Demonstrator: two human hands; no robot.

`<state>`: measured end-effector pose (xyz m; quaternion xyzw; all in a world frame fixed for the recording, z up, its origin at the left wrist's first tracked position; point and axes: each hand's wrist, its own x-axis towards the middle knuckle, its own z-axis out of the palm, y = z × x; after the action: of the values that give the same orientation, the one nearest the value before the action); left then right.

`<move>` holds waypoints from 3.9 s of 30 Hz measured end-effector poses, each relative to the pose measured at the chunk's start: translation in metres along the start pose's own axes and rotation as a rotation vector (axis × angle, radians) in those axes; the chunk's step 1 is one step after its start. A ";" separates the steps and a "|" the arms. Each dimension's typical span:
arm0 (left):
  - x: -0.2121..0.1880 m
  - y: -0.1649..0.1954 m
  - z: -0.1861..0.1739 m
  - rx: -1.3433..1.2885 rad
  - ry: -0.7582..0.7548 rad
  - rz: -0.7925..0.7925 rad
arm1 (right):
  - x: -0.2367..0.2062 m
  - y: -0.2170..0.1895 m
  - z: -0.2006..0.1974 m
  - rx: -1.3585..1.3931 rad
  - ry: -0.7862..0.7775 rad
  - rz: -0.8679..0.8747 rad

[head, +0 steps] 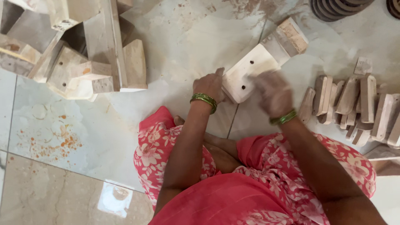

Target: The person sits on the floor and sands small wooden blocks and shaped wood pieces by hand, rubbing a small abrasive block over their surfaces. They turn the pieces over to sand different sides and set finished pieces aside with a pile of similar wooden parts nearby.

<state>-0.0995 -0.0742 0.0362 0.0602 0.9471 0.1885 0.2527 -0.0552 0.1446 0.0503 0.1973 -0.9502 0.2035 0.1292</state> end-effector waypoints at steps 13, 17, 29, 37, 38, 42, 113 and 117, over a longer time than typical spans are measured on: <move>-0.007 0.000 -0.027 0.005 0.170 -0.079 | 0.019 -0.037 0.013 0.153 0.079 -0.032; -0.007 0.000 -0.028 0.002 0.146 -0.084 | 0.014 -0.033 0.022 0.296 -0.075 -0.131; -0.005 0.002 -0.026 -0.013 0.110 -0.094 | 0.007 0.039 0.036 -0.001 0.126 -0.060; -0.007 -0.002 -0.025 -0.006 0.156 -0.082 | 0.005 0.048 0.044 -0.278 -0.061 0.025; -0.007 -0.002 -0.025 0.002 0.180 -0.076 | 0.008 0.056 0.036 -0.289 -0.173 0.251; -0.006 0.000 -0.024 -0.013 0.144 -0.093 | 0.006 0.050 0.027 -0.249 -0.035 0.131; -0.001 -0.004 -0.010 -0.018 0.130 -0.036 | 0.006 0.032 0.037 -0.233 -0.091 -0.195; -0.004 -0.005 -0.010 -0.015 0.131 -0.041 | 0.007 0.030 0.043 -0.217 -0.107 -0.151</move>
<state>-0.1016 -0.0830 0.0440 0.0267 0.9612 0.1939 0.1946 -0.0820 0.1489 0.0044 0.2637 -0.9546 0.0782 0.1140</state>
